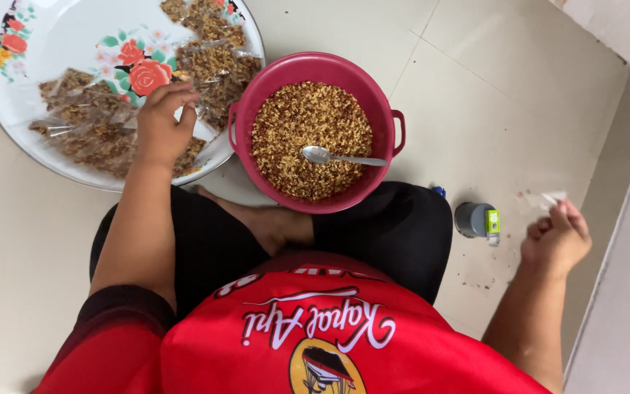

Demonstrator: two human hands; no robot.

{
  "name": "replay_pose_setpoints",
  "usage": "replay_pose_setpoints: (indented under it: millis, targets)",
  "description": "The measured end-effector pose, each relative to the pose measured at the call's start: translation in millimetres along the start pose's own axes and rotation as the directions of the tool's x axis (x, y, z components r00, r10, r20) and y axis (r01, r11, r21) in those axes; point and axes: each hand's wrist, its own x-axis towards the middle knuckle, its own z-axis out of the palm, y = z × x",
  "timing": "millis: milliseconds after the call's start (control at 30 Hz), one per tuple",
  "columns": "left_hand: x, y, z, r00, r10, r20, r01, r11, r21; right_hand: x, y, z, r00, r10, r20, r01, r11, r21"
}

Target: Packaging a grain or seed mixture into small plastic bags using a spoon and organizing them on a tray.

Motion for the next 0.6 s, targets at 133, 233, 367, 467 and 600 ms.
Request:
replay_pose_setpoints:
  millis: [133,233,367,467,600]
  targets:
    - [21.8,74.9,0.8,0.997,0.041,-0.058,-0.054,0.967,-0.248,-63.0,-34.3,59.9,0.856,0.037,0.515,-0.137,0.978,0.157]
    - [21.7,133.2,26.0,1.000,0.030,0.001,-0.025,0.856,-0.517,-106.1,-33.5,86.5,0.741,0.018,0.671,-0.191,0.964,0.185]
    - [26.8,199.1,47.5,0.955,0.222,0.198,0.030,0.591,-0.806,-146.6,-19.7,108.7,0.625,0.001,0.781,-0.160,0.979,0.127]
    - [28.4,225.9,60.0,0.863,0.335,0.378,0.150,0.544,-0.826,-171.8,-7.3,106.7,0.554,0.021,0.833,-0.107,0.993,0.046]
    - [14.6,240.3,75.7,0.723,0.401,0.562,0.279,0.574,-0.769,-193.6,-5.9,93.8,0.452,0.046,0.891,0.019,0.998,-0.061]
